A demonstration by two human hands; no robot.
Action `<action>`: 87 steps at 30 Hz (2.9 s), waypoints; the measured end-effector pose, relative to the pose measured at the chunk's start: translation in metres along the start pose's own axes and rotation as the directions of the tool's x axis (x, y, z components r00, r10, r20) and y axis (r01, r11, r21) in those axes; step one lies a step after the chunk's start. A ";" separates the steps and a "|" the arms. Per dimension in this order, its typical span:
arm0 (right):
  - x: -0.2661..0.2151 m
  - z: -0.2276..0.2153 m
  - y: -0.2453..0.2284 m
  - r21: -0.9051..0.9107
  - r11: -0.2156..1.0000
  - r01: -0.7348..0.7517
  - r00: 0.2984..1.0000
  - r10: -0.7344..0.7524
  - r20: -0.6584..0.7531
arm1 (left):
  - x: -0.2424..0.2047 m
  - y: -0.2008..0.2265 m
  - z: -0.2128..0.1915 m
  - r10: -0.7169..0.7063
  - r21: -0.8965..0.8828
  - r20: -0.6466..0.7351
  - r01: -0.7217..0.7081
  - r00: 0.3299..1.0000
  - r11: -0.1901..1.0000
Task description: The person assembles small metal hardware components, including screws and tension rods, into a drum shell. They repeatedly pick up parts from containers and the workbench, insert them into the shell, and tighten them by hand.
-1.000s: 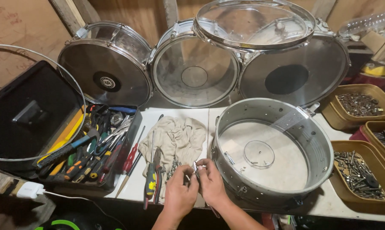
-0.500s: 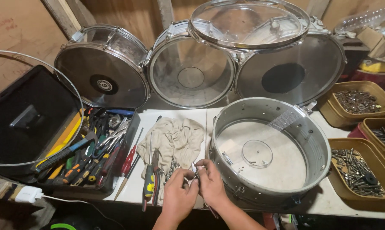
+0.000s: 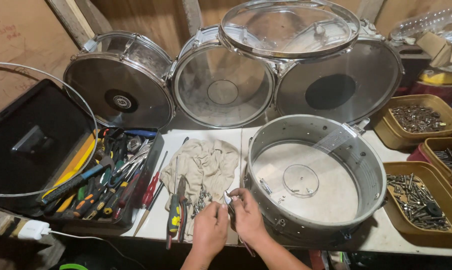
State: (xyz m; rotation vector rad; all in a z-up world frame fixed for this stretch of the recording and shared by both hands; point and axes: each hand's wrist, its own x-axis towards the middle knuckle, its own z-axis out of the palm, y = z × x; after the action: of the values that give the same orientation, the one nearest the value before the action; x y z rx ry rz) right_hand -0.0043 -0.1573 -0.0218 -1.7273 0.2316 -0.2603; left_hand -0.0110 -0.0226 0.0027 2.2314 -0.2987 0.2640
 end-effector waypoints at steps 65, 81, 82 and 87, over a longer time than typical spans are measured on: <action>0.059 -0.272 -0.041 0.392 0.919 -0.034 0.994 0.074 -0.086 | 0.087 0.191 0.124 0.504 -0.391 0.038 -0.451 0.863 0.802; 0.062 -0.277 -0.034 0.376 0.918 -0.123 0.990 0.142 -0.021 | 0.086 0.187 0.123 0.531 -0.351 0.024 -0.490 0.847 0.798; 0.062 -0.277 -0.033 0.370 0.921 -0.119 0.990 0.137 -0.022 | 0.086 0.186 0.123 0.529 -0.347 0.034 -0.487 0.848 0.802; 0.060 -0.276 -0.039 0.328 0.936 -0.126 0.989 0.143 -0.027 | 0.085 0.185 0.123 0.530 -0.322 0.027 -0.495 0.848 0.807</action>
State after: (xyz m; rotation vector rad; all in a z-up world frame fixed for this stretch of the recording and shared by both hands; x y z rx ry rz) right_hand -0.0304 -0.4280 0.0642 -1.3714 0.3241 -0.2271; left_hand 0.0244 -0.2418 0.0863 1.8235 -0.9530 0.3496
